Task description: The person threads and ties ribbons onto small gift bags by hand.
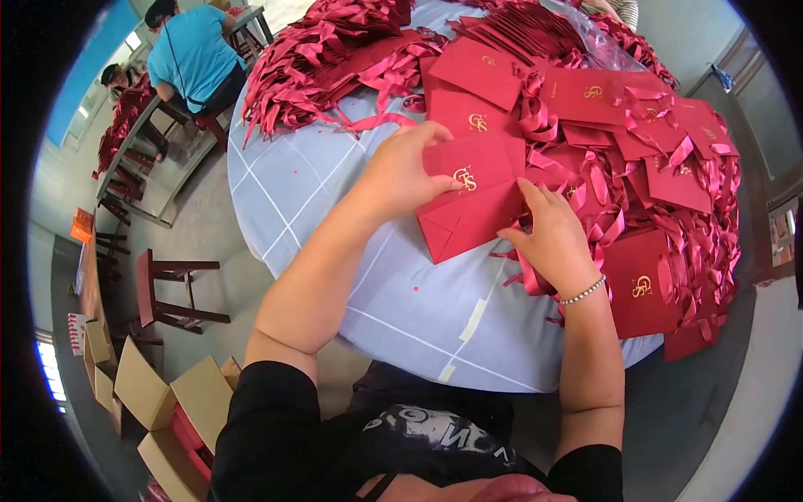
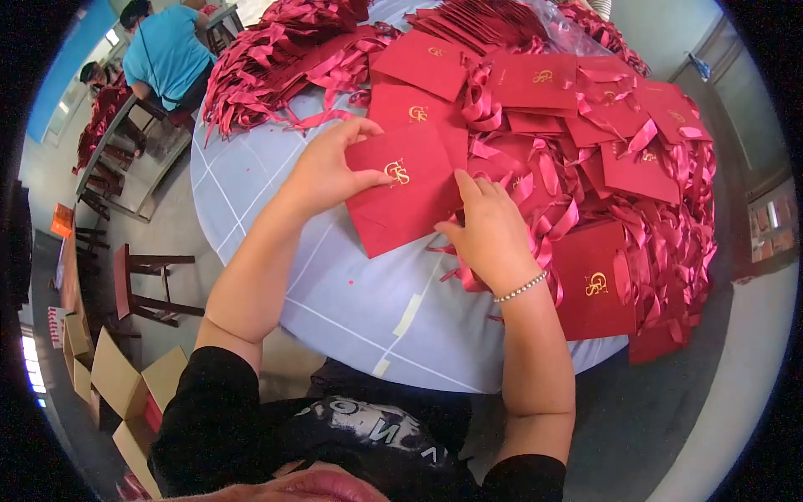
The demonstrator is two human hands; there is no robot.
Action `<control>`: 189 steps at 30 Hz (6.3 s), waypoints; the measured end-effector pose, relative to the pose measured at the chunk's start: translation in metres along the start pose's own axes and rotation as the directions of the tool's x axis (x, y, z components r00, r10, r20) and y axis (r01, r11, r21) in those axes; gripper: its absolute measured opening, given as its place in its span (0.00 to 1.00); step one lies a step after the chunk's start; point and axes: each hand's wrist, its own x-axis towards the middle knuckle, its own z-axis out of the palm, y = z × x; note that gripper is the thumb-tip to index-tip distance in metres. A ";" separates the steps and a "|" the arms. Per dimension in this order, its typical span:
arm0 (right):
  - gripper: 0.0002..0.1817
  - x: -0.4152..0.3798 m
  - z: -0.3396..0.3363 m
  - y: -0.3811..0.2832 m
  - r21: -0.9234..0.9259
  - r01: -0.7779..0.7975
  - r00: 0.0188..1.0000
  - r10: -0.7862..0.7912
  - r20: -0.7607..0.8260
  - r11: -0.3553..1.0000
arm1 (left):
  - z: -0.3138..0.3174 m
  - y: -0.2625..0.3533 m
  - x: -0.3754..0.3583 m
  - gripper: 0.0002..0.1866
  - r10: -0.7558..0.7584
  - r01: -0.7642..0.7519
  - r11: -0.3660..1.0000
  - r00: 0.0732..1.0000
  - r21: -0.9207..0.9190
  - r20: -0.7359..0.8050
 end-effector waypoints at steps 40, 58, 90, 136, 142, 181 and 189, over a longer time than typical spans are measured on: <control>0.07 0.006 -0.006 0.025 -0.006 0.062 0.997 -0.062 -0.055 0.998 | -0.014 0.005 -0.005 0.19 0.025 -0.051 0.990 0.982 0.133 0.189; 0.10 0.001 -0.029 0.000 0.899 -0.011 0.980 0.182 -0.076 0.437 | -0.009 0.000 -0.006 0.25 0.207 -0.201 0.978 0.931 -0.053 0.300; 0.04 0.006 0.018 -0.021 0.227 0.331 0.900 -0.235 -0.366 0.916 | -0.004 -0.003 -0.005 0.16 0.139 -0.134 0.990 0.938 -0.038 0.318; 0.07 -0.004 0.017 -0.023 0.456 0.059 0.998 -0.050 -0.033 0.888 | 0.019 0.009 -0.011 0.07 -0.048 0.154 0.958 0.918 -0.243 0.393; 0.06 -0.005 0.021 -0.026 0.508 -0.003 0.997 0.042 -0.065 0.861 | 0.029 0.007 -0.012 0.09 -0.098 0.208 0.933 0.931 -0.292 0.352; 0.05 0.002 0.029 -0.008 0.563 -0.172 0.978 0.210 -0.002 0.808 | 0.025 0.005 -0.012 0.09 -0.061 0.201 0.929 0.911 -0.311 0.408; 0.05 0.002 0.025 -0.022 0.612 -0.177 0.982 0.180 0.057 0.771 | 0.017 0.011 -0.009 0.09 -0.093 0.226 0.937 0.898 -0.267 0.431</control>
